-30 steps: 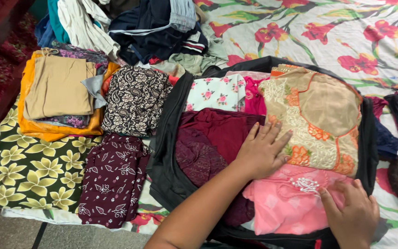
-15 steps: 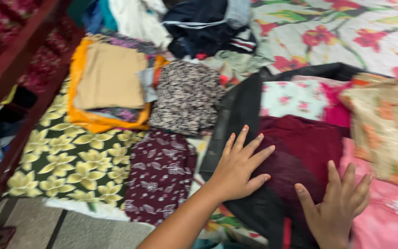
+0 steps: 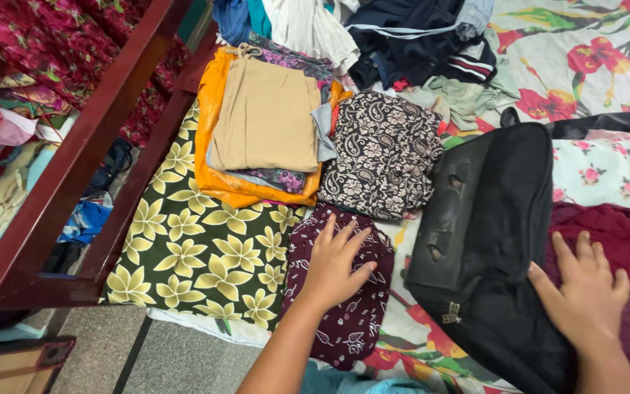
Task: The person packs a suitcase by picking up various folded clothes from a bed and placing them into the bag, smoothing and arranging each item.
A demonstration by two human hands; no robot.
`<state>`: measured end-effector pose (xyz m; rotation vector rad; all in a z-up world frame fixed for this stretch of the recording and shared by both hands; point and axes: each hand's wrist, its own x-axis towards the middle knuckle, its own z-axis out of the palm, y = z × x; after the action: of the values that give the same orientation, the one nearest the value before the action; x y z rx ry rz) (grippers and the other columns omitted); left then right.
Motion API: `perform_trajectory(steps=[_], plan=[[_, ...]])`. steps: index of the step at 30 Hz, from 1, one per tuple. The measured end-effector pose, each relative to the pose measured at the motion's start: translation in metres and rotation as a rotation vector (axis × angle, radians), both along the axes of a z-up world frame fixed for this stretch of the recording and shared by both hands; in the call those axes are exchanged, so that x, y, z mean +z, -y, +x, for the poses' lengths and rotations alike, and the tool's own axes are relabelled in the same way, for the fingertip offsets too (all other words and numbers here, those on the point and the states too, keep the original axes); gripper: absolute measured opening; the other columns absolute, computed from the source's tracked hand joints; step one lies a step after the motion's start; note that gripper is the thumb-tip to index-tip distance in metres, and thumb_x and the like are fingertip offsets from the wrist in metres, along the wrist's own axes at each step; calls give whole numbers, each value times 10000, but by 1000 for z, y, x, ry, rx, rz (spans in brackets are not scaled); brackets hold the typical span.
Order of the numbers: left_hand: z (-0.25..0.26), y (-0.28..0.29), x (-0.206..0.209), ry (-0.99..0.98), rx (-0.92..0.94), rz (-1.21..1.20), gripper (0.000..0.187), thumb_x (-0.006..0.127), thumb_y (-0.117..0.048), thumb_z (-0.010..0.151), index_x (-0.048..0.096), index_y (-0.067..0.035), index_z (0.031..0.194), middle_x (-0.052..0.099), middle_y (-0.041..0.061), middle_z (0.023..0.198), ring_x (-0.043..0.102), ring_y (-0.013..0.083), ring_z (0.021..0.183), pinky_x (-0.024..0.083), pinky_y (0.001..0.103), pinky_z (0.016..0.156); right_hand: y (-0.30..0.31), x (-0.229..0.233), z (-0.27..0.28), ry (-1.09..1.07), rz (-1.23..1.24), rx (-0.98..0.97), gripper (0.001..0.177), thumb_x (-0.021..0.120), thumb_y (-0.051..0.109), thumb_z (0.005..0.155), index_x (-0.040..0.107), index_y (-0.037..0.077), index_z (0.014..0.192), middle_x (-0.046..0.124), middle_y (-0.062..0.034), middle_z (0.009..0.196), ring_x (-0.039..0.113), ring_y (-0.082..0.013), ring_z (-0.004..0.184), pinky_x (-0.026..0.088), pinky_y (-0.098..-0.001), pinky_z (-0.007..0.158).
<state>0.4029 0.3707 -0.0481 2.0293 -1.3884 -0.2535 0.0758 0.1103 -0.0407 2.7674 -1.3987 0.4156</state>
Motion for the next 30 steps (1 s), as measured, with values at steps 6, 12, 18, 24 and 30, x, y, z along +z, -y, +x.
perform_trajectory(steps=[6, 12, 18, 24, 30], plan=[[33, -13, -72, -476, 101, 177, 582, 734, -388, 874, 604, -175, 1400, 570, 158, 1448, 350, 363, 1469, 330, 448, 1142, -42, 53, 46, 331, -113, 100, 374, 711, 223, 957, 630, 87, 1296, 626, -107, 1395, 538, -268, 1335, 398, -391, 1168], [61, 17, -174, -1222, 319, -24, 548, 660, -243, 930, 545, -67, 1437, 723, 110, 1268, 654, 220, 1167, 486, 324, 997, -87, -16, 159, 552, 410, 290, 419, 766, 95, 801, 683, 91, 1212, 685, -90, 1257, 647, -227, 1092, 524, -344, 913], [98, 64, -200, -1472, 600, -82, 716, 666, -271, 919, 331, -99, 1528, 708, 48, 1212, 696, 198, 1040, 531, 357, 852, -52, -181, 228, 827, 1380, -327, 672, 670, 236, 881, 399, 93, 1479, 657, -145, 1245, 665, -238, 1076, 552, -413, 870], [110, 121, -205, -1456, 792, -135, 615, 804, -317, 855, 452, -62, 1290, 653, 91, 1090, 670, 209, 896, 564, 338, 671, -18, -211, 266, 1046, 1470, -718, 627, 675, 420, 897, 531, 92, 1412, 618, -65, 1284, 608, -290, 1045, 522, -458, 887], [100, 168, -170, -1605, 801, -108, 379, 766, -314, 838, 601, -84, 1091, 709, 29, 1019, 709, 153, 837, 593, 326, 655, 43, -207, 281, 1249, 1479, -590, 492, 736, 288, 898, 627, 69, 1324, 669, -93, 1242, 635, -298, 1073, 512, -441, 896]])
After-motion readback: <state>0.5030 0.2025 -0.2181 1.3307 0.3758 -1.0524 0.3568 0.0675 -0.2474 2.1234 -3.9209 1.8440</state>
